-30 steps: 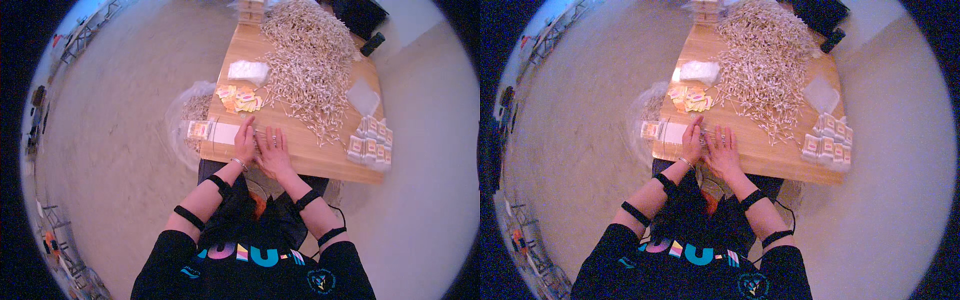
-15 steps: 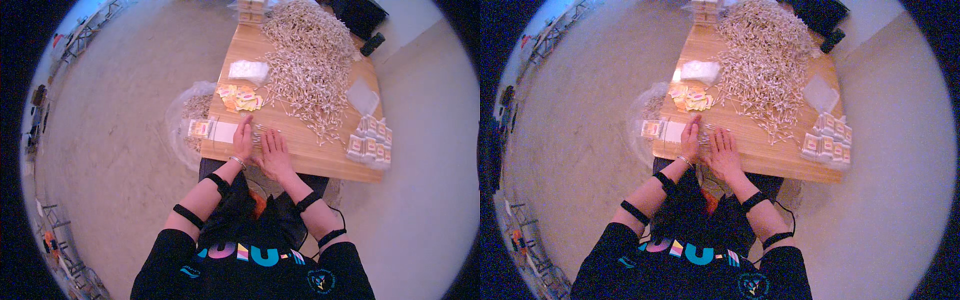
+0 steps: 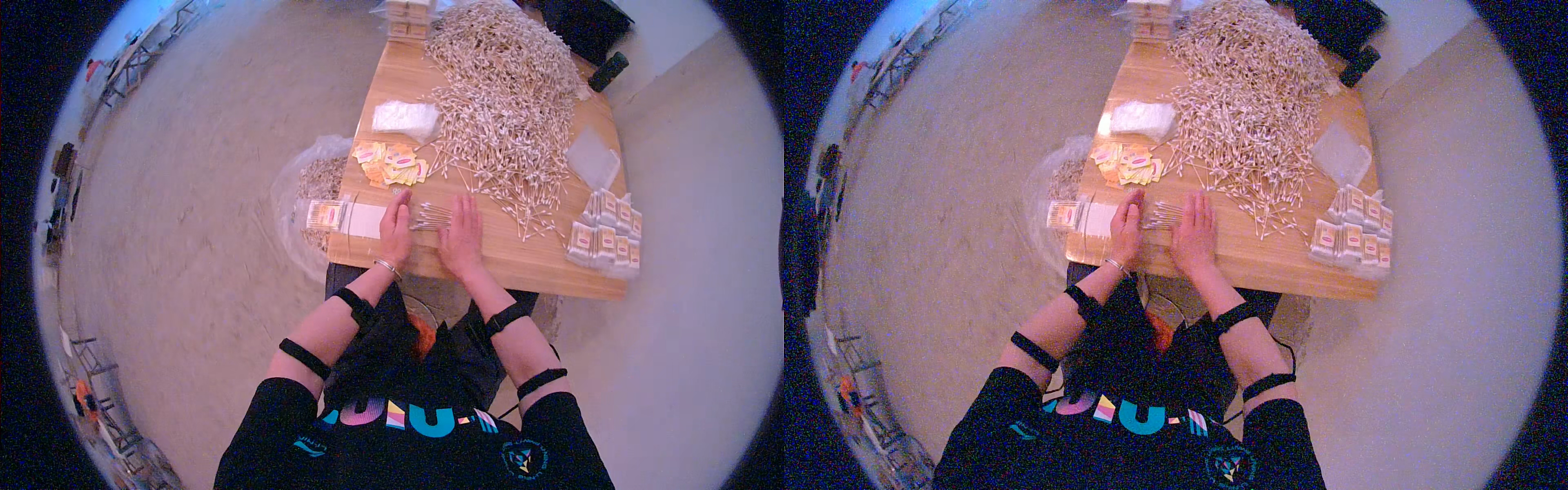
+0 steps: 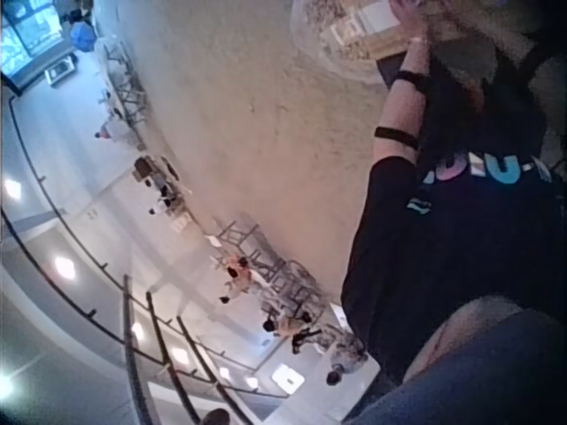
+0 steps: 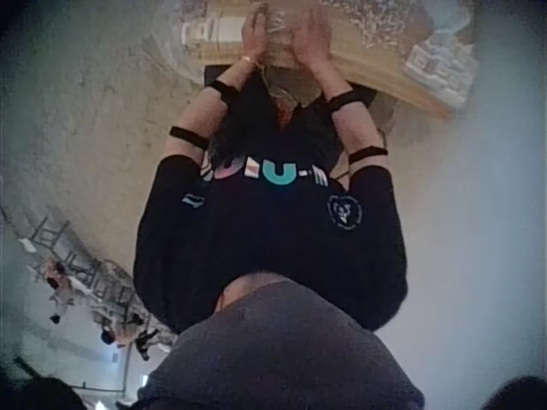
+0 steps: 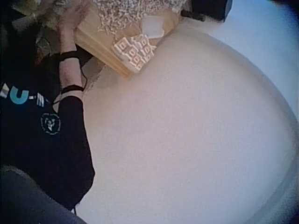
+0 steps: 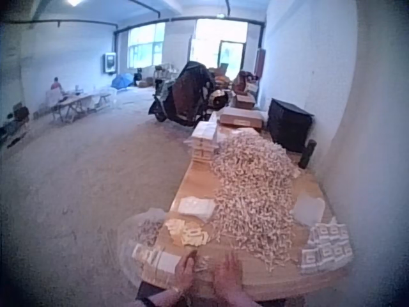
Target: The recorder is counting out small white sticks and placing them into small plastic bags.
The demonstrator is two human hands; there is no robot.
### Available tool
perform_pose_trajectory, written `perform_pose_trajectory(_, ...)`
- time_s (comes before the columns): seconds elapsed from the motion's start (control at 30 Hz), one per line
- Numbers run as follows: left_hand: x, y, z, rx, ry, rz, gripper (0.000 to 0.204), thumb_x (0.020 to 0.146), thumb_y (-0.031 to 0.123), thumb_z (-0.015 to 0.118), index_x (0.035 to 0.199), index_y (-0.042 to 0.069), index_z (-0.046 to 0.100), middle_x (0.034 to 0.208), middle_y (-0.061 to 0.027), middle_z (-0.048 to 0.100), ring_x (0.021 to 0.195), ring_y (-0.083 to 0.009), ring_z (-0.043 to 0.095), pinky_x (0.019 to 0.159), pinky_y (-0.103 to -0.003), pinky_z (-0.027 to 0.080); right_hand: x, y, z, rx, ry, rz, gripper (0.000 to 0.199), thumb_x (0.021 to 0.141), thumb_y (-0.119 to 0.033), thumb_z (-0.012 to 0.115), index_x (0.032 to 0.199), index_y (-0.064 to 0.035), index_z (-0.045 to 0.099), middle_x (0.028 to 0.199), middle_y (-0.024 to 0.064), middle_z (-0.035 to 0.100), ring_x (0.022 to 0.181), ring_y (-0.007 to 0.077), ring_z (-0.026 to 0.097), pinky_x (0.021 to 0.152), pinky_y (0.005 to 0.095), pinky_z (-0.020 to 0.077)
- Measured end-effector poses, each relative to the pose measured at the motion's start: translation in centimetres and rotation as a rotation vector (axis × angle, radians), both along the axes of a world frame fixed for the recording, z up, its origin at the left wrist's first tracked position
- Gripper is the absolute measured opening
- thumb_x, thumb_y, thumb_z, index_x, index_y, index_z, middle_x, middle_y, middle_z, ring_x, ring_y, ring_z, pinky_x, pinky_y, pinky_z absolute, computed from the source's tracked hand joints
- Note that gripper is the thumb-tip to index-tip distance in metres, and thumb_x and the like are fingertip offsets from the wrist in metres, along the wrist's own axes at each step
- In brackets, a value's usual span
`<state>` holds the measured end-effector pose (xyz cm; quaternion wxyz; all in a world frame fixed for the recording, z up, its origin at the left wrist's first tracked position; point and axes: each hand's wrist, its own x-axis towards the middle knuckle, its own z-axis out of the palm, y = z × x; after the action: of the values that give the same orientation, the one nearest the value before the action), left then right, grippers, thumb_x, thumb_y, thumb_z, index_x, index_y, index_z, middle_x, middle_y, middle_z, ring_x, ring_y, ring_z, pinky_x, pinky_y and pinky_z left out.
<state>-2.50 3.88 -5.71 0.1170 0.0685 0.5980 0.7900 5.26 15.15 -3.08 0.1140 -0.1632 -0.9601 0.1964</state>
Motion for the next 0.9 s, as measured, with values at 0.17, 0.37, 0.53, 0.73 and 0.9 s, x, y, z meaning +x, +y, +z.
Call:
perform_pose_trajectory(0.17,0.1,0.5,1.0,-0.115,0.040,-0.038,0.040,0.094,0.019,0.037,0.125,-0.005,0.043,0.125,-0.0163,0.048,0.118,-0.0232,0.043,0.100,-0.031,0.031,-1.1,0.6,-1.4,-0.386,0.279,0.002,0.058,0.079,-0.009,0.048,0.132,0.0033,0.028,0.137,0.0218,0.030,0.131,0.0352,0.022,0.108,0.0414,0.0166)
perform_pose_trajectory(0.37,0.2,0.7,1.1,-0.084,0.028,-0.029,0.042,0.093,0.021,0.037,0.126,-0.004,0.042,0.127,-0.0155,0.047,0.119,-0.0230,0.042,0.101,-0.031,0.029,-2.9,-0.6,-1.5,-0.468,0.405,-0.074,0.049,0.078,-0.004,0.046,0.126,0.0026,0.037,0.125,0.0195,0.044,0.120,0.0328,0.037,0.103,0.0389,0.0258)
perform_pose_trajectory(0.53,-1.1,0.7,1.0,-0.141,0.082,-0.019,0.043,0.094,0.022,0.036,0.127,-0.004,0.041,0.128,-0.0165,0.047,0.120,-0.0239,0.042,0.101,-0.031,0.030,-3.4,-0.2,-0.6,-0.364,0.240,-0.035,0.040,0.076,0.000,0.047,0.117,-0.0025,0.045,0.108,0.0166,0.054,0.105,0.0355,0.045,0.095,0.0436,0.0315)
perform_pose_trajectory(0.73,-0.6,0.7,1.4,-0.183,0.097,-0.103,0.043,0.094,0.023,0.035,0.127,-0.003,0.041,0.128,-0.0169,0.047,0.120,-0.0245,0.043,0.101,-0.031,0.030,-2.9,-0.2,-1.7,-0.272,0.317,0.006,0.033,0.080,-0.008,0.051,0.113,-0.0020,0.049,0.104,0.0173,0.055,0.100,0.0343,0.048,0.091,0.0431,0.0341)
perform_pose_trajectory(0.9,-0.5,0.2,0.9,-0.199,0.139,-0.098,0.042,0.094,0.023,0.036,0.126,-0.002,0.043,0.126,-0.0166,0.048,0.120,-0.0241,0.043,0.101,-0.031,0.030,-5.8,3.2,1.0,0.072,0.131,-0.192,0.033,0.080,-0.019,0.057,0.107,-0.0006,0.051,0.098,0.0161,0.055,0.096,0.0319,0.049,0.085,0.0414,0.0386)
